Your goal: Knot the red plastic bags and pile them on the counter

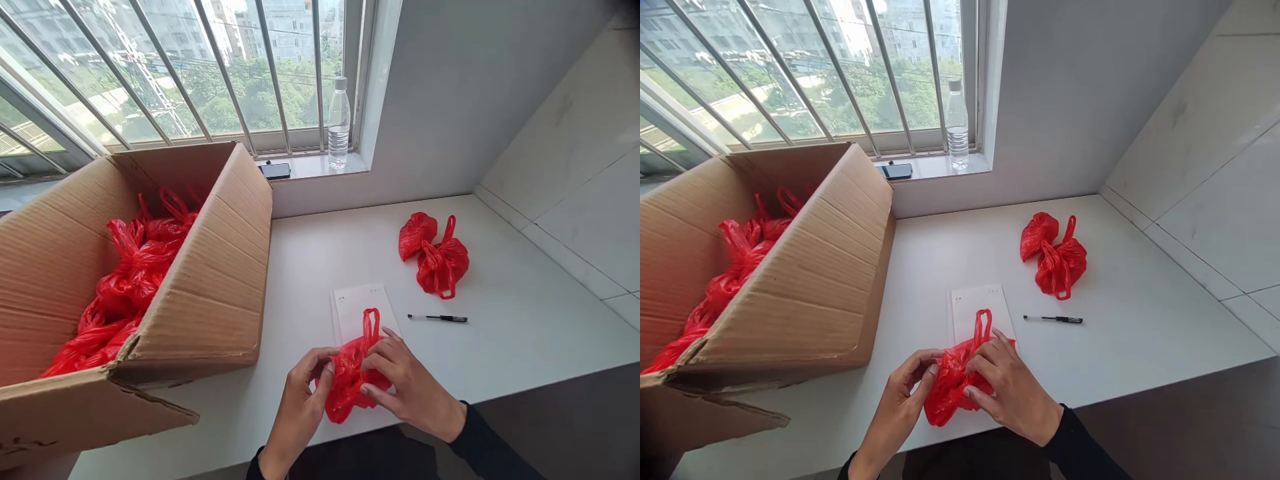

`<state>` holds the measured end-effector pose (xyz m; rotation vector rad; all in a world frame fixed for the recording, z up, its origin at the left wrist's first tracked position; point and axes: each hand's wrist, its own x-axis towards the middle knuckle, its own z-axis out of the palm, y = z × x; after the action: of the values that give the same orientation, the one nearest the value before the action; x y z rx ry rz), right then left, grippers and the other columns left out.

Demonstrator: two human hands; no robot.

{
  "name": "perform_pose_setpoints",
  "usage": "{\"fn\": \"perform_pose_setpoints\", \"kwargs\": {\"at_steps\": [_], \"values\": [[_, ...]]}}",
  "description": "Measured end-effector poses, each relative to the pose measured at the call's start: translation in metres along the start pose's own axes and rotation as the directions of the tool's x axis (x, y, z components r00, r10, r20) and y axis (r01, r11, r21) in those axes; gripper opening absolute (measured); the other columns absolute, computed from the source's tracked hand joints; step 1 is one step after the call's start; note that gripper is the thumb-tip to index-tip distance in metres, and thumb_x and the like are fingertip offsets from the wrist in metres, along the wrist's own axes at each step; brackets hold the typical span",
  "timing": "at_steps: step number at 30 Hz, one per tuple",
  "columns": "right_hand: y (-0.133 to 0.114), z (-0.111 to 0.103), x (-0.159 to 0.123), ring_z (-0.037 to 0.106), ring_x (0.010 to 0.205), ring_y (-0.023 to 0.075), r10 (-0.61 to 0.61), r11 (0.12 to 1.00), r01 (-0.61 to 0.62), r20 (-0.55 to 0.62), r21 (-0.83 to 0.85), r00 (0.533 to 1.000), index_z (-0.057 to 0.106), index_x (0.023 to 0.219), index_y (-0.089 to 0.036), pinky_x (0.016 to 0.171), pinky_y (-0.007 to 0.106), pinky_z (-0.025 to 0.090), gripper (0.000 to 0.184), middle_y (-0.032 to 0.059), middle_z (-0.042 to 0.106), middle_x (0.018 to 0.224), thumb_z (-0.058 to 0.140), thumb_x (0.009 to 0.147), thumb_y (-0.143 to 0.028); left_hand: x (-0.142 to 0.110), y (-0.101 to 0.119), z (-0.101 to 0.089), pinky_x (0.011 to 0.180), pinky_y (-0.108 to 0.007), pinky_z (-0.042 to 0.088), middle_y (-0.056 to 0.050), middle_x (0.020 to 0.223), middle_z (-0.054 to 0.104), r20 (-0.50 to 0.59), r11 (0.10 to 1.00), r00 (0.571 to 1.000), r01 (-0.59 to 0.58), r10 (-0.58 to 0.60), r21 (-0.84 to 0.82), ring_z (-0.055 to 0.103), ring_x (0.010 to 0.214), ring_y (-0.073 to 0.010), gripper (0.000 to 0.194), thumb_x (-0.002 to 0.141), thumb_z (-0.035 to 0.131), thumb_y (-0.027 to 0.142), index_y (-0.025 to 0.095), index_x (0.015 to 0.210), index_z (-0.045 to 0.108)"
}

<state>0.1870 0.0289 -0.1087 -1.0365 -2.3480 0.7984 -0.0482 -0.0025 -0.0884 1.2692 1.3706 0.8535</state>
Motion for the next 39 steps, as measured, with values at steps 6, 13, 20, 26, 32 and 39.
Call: {"fn": "perform_pose_setpoints", "kwargs": {"at_steps": [6, 13, 20, 26, 32, 39], "values": [[0.004, 0.006, -0.003, 0.056, 0.092, 0.0207, -0.01, 0.998, 0.01, -0.002, -0.067, 1.0, 0.052, 0.097, -0.023, 0.116, 0.061, 0.036, 0.011, 0.0002, 0.058, 0.095, 0.059, 0.098, -0.015, -0.005, 0.002, 0.013, 0.084, -0.034, 0.05, -0.004, 0.109, 0.07, 0.14, 0.969, 0.99, -0.048, 0.014, 0.242, 0.063, 0.09, -0.02, 0.03, 0.101, 0.055, 0.038, 0.028, 0.128, 0.065], [0.005, -0.004, -0.002, 0.053, 0.087, 0.0203, -0.029, 0.997, 0.021, -0.102, -0.077, 0.994, 0.046, 0.098, -0.023, 0.114, 0.06, 0.036, 0.01, 0.0003, 0.056, 0.092, 0.05, 0.102, -0.014, -0.004, -0.003, 0.014, 0.065, -0.029, 0.042, -0.001, 0.082, 0.063, -0.02, 0.95, 1.0, -0.005, 0.012, 0.312, 0.054, 0.071, -0.0174, 0.031, 0.102, 0.05, 0.044, 0.023, 0.081, 0.057], [0.005, -0.008, 0.001, 0.056, 0.091, 0.0208, 0.074, 0.997, -0.067, -0.16, 0.049, 0.984, 0.044, 0.101, -0.025, 0.114, 0.061, 0.035, 0.008, 0.0015, 0.057, 0.096, 0.043, 0.107, -0.021, -0.006, 0.002, 0.009, 0.08, -0.035, 0.054, -0.006, 0.103, 0.065, -0.151, 0.962, 0.985, -0.039, 0.083, 0.27, 0.063, 0.092, -0.0226, 0.026, 0.101, 0.052, 0.046, 0.027, 0.112, 0.065], [-0.004, -0.005, 0.009, 0.056, 0.091, 0.0193, 0.036, 0.998, -0.028, -0.179, 0.05, 0.983, 0.044, 0.103, -0.025, 0.116, 0.058, 0.035, 0.007, 0.0008, 0.058, 0.096, 0.043, 0.107, -0.019, -0.008, 0.003, 0.02, 0.095, -0.043, 0.053, -0.007, 0.125, 0.054, -0.068, 0.827, 0.94, -0.257, 0.334, 0.5, 0.055, 0.119, -0.0282, 0.014, 0.098, 0.062, 0.035, 0.034, 0.106, 0.072], [0.006, -0.01, 0.004, 0.054, 0.086, 0.019, 0.117, 0.993, -0.109, -0.248, 0.048, 0.962, 0.044, 0.101, -0.026, 0.117, 0.058, 0.032, 0.009, -0.0005, 0.054, 0.092, 0.04, 0.108, -0.022, -0.004, -0.006, 0.008, 0.1, -0.045, 0.05, -0.007, 0.125, 0.051, -0.283, 0.924, 0.938, -0.084, 0.199, 0.373, 0.049, 0.128, -0.0293, 0.022, 0.1, 0.058, 0.04, 0.029, 0.091, 0.074], [-0.006, -0.005, 0.01, 0.059, 0.094, 0.022, 0.181, 0.972, -0.147, -0.185, 0.186, 0.966, 0.052, 0.115, -0.03, 0.116, 0.059, 0.032, 0.015, -0.0009, 0.062, 0.098, 0.058, 0.103, -0.037, -0.004, 0.001, 0.015, 0.103, -0.043, 0.047, -0.007, 0.123, 0.054, -0.284, 0.952, 0.943, -0.086, 0.172, 0.293, 0.052, 0.127, -0.0276, 0.023, 0.1, 0.057, 0.043, 0.03, 0.096, 0.075]]}}
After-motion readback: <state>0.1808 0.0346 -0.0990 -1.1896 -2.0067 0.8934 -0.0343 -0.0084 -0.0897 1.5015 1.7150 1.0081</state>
